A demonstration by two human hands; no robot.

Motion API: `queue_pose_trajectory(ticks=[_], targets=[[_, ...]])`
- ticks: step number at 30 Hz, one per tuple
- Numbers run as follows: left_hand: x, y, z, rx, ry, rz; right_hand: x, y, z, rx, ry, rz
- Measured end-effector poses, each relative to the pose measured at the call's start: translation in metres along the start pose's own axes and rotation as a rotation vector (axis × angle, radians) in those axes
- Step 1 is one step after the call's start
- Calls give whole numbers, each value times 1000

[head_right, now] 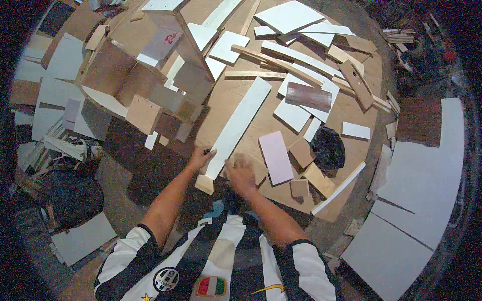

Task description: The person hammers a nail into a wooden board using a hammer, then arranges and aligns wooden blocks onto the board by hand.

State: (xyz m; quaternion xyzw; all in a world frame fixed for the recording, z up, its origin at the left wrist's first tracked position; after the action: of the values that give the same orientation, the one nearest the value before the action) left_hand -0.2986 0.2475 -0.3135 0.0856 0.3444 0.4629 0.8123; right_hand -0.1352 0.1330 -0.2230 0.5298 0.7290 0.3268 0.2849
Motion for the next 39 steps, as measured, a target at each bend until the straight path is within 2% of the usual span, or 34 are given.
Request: queue_pose_trajectory(ticks=[2,7,8,9,12,13,15,18,19,21,22,24,26,27,28,30,34,36,37,38,39], targets=[[-6,3,17,17,0,8,-1,36,21,-267,-186,75],[1,-14,28,-41,-79,115,-20,39,48,-195,-344,-35],[4,-17,24,36,-54,136,-25,38,55,-217,-395,-54],[4,-18,26,112,-31,157,-29,40,58,-217,-401,-54],[-2,-22,27,62,73,154,-41,45,72,-169,-449,-1],[-3,-22,31,64,71,148,-43,44,74,-206,-411,31],[-7,-13,46,357,-11,234,-48,49,76,-238,-377,65],[-12,-7,59,392,-25,348,-55,60,75,-86,-375,41],[-5,-9,47,389,-33,345,-58,63,75,-46,-347,54],[16,-25,21,319,-39,175,-66,72,80,-21,-336,73],[9,-20,35,372,53,187,-68,74,81,-27,-311,82],[19,-24,27,310,19,163,-80,84,87,-39,-303,91],[12,-10,71,307,17,100,-87,103,101,39,-397,184],[14,-10,82,369,31,17,-93,110,119,30,-497,228],[16,-10,93,432,45,-62,-98,111,137,30,-497,230],[13,-2,131,468,-20,-53,-119,131,181,-109,-637,456],[12,-11,187,338,-104,-6,-117,165,193,-168,-621,414],[11,-32,195,197,-68,1,-116,157,215,-184,-775,262],[9,-50,193,69,-48,-4,-114,154,227,-279,-666,293],[3,-69,189,-59,-29,-7,-111,161,223,-274,-648,290],[-7,-90,185,-120,7,-30,-110,175,217,-115,-722,274]])
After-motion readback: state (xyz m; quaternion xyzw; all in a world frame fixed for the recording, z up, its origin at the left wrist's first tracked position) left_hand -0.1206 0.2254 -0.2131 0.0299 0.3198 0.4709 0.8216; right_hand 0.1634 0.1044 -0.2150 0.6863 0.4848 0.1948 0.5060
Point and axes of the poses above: each hand's wrist, its own x-axis towards the middle knuckle, its own y-axis out of the back of the hand, z = x × y, the point moved 8 cm from there along x, towards the middle knuckle, and after that the axes turned 11 degrees about x, right-handed, at the moved point
